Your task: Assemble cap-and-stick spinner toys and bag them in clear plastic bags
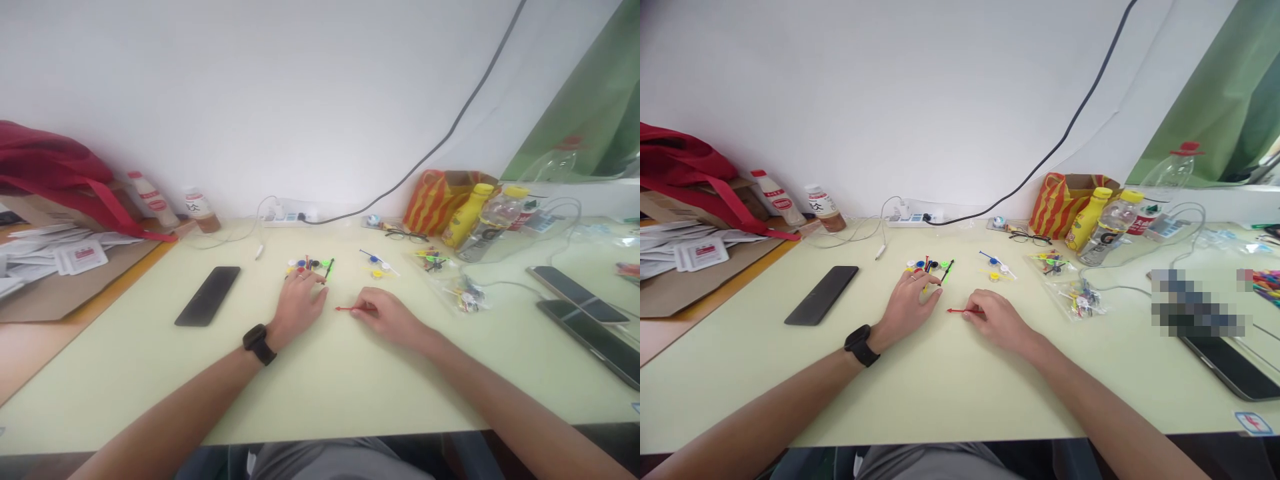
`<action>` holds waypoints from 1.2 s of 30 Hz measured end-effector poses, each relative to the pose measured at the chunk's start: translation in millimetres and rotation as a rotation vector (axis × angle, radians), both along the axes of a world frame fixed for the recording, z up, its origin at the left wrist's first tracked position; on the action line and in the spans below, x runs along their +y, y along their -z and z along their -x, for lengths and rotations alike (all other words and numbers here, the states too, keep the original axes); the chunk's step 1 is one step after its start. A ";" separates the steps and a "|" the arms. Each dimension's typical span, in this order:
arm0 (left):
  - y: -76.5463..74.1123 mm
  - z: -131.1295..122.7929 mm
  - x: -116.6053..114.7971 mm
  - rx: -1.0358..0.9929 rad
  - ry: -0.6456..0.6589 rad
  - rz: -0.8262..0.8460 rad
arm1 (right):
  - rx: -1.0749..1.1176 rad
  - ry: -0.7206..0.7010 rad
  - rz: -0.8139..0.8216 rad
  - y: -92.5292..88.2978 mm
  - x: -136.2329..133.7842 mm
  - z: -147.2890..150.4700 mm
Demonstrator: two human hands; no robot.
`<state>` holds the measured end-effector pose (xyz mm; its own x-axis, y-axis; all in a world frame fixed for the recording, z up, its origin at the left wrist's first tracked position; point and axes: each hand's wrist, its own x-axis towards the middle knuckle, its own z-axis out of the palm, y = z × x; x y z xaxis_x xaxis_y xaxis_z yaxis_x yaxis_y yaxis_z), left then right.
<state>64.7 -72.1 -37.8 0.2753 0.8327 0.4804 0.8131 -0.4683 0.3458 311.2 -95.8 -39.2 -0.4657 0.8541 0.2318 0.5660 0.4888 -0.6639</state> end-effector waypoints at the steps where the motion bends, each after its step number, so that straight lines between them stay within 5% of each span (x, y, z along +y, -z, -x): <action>1: -0.1 0.2 0.2 0.002 -0.003 0.003 | -0.018 0.020 -0.024 1.1 3.5 -4.0; 16: 8.2 6.0 6.2 0.007 0.072 -0.004 | -0.157 0.252 -0.334 19.6 48.3 -37.0; 24: 5.7 4.2 5.0 0.026 0.126 -0.031 | -0.193 0.336 -0.456 19.1 48.2 -32.2; 36: 2.3 3.0 1.2 0.100 0.209 -0.014 | 0.024 0.192 -0.291 5.5 23.7 -13.2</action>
